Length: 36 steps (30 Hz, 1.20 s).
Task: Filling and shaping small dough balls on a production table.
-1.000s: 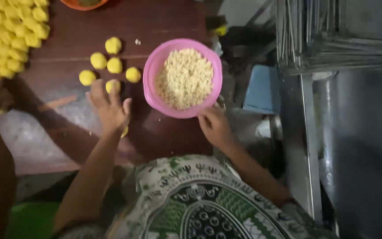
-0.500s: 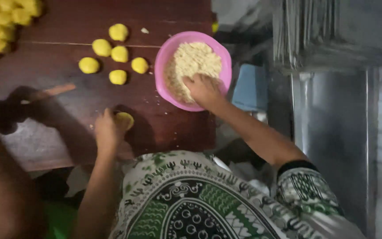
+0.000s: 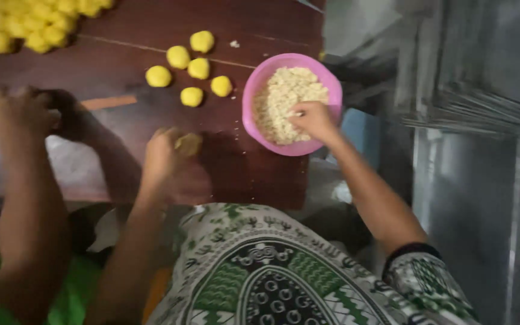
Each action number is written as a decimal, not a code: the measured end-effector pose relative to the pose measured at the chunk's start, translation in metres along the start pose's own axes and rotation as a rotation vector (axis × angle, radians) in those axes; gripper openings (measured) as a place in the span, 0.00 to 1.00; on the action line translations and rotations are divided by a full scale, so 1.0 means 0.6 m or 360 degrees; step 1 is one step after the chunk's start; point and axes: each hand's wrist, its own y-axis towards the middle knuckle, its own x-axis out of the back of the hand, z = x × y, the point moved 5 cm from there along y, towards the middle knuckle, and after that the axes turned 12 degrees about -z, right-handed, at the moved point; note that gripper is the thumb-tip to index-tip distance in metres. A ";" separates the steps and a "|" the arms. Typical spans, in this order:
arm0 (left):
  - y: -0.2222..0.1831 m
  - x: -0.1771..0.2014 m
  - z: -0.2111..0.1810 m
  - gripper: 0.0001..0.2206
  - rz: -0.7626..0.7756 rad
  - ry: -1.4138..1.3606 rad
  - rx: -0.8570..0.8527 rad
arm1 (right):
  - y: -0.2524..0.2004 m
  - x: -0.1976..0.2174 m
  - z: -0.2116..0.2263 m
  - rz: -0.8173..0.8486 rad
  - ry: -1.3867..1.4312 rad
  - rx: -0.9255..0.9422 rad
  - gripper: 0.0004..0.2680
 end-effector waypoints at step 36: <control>0.117 -0.286 -0.205 0.19 0.0898 -0.2019 0.0950 | -0.068 0.004 0.084 -0.0255 0.1583 -0.0658 0.16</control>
